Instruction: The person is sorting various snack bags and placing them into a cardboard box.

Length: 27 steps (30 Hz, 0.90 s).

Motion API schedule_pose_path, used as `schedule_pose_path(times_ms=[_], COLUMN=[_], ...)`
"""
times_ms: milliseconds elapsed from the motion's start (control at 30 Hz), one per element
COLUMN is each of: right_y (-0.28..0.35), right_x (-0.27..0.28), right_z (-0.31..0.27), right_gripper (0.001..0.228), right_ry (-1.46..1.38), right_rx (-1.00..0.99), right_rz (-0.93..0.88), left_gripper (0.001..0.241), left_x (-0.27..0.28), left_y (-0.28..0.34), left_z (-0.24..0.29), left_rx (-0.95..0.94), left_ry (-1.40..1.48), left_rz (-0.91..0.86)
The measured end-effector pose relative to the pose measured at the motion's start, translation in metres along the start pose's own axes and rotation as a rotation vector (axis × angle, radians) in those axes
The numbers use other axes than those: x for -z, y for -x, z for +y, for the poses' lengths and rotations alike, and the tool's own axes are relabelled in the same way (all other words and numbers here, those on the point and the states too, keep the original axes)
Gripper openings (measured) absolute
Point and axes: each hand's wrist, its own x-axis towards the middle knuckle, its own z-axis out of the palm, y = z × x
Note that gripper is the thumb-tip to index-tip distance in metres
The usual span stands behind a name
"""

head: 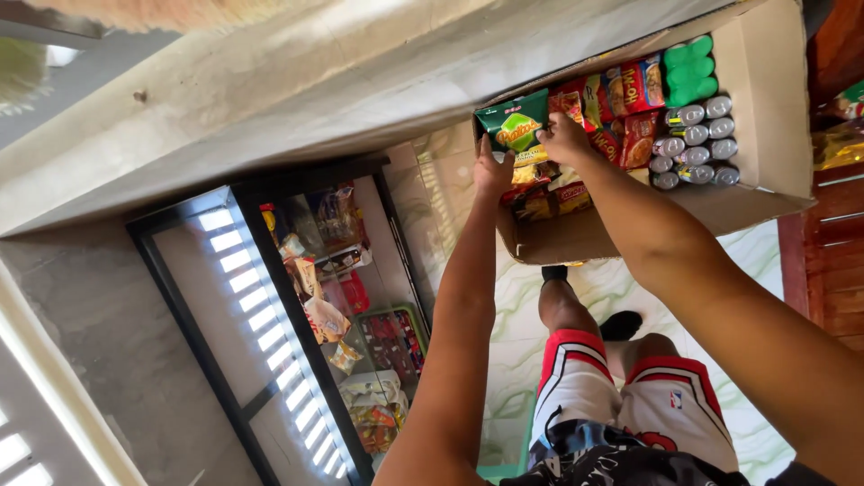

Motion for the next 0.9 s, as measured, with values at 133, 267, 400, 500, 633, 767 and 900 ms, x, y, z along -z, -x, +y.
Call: schedule_pose_path(times_ms=[133,267,400,500,633,767,900], right_y=[-0.013,-0.026,0.004,0.013,0.000,0.012,0.031], right_x=[-0.015,-0.015,0.000,-0.001,-0.019,-0.017,0.001], right_z=[0.004,0.015,-0.013,-0.014,0.028,0.039,0.052], right_gripper=[0.056,0.055,0.054,0.056,0.070,0.083,0.085], right_ry=[0.107,0.134,0.120,0.122,0.138,0.118,0.166], right_rx=[0.016,0.076,0.021,0.013,0.025,0.041,0.011], right_rz=[0.025,0.079,-0.010,-0.045,0.029,0.015,0.058], left_gripper=[0.089,0.094,0.087,0.084,0.085,0.082,0.077], left_x=[-0.013,-0.017,-0.002,-0.002,0.005,0.009,0.024], left_y=[-0.010,-0.005,0.013,0.021,0.024,0.037,0.064], left_z=[-0.019,-0.010,0.017,0.019,0.021,0.016,0.031], left_rx=[-0.134,-0.213,-0.215,-0.257,-0.240,-0.240,-0.211], left_ry=[0.041,0.019,-0.142,-0.252,-0.209,-0.202,-0.197], left_rz=[0.053,0.099,0.159,0.200,0.164,0.159,0.107])
